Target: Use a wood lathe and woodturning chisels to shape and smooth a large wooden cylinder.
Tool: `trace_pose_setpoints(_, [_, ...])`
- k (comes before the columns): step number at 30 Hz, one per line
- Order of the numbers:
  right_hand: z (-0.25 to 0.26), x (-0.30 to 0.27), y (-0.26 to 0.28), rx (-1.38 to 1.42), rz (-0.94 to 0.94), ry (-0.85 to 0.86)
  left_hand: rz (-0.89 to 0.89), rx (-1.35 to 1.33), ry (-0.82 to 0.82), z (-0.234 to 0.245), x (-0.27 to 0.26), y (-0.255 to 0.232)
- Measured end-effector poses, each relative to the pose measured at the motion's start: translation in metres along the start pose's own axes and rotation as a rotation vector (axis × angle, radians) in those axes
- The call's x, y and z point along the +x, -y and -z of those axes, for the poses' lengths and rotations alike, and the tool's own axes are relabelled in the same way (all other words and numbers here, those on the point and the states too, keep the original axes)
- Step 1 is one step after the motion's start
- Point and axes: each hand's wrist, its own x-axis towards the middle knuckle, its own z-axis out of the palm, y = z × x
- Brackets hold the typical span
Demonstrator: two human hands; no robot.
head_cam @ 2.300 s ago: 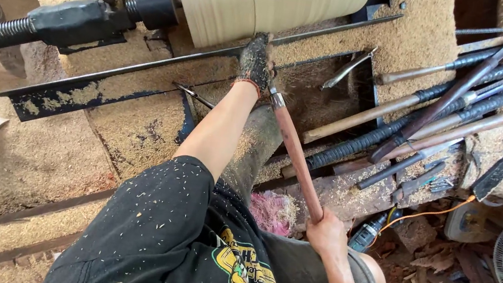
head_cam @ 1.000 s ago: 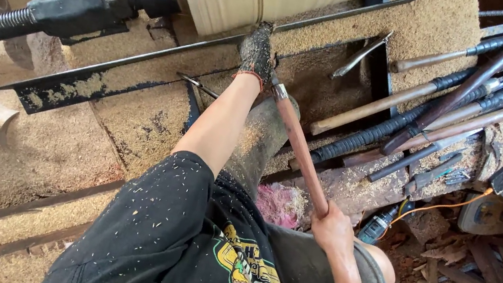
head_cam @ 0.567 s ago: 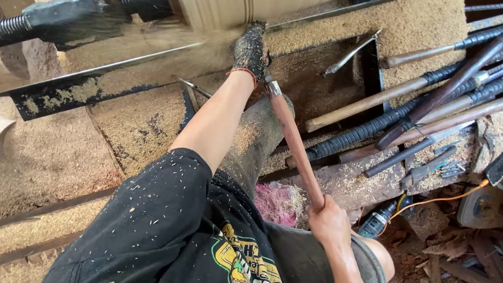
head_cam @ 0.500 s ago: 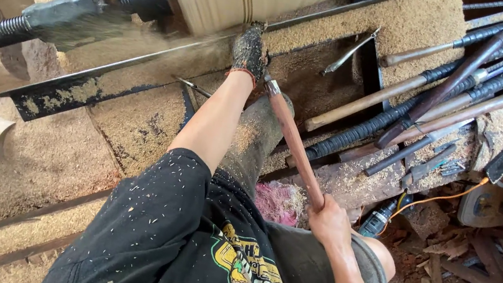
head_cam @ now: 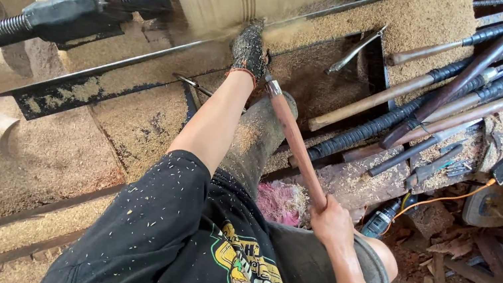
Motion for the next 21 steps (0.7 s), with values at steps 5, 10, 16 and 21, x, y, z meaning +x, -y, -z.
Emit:
trace_pose_setpoints(5, [-0.004,-0.004,-0.004,0.002,-0.008,0.011,0.249,-0.412,-0.067,-0.002,-0.020,-0.026])
trace_pose_setpoints(10, [-0.004,-0.003,-0.002,0.022,0.013,0.025,0.310,-0.210,-0.212,0.007,-0.026,-0.037])
trace_pose_setpoints(16, [-0.005,0.000,-0.001,0.013,0.007,0.012,0.111,-0.156,-0.024,0.008,-0.033,-0.037])
trace_pose_setpoints(21, [-0.003,-0.002,0.003,0.028,0.000,0.004,0.286,-0.375,-0.159,-0.002,-0.043,-0.061])
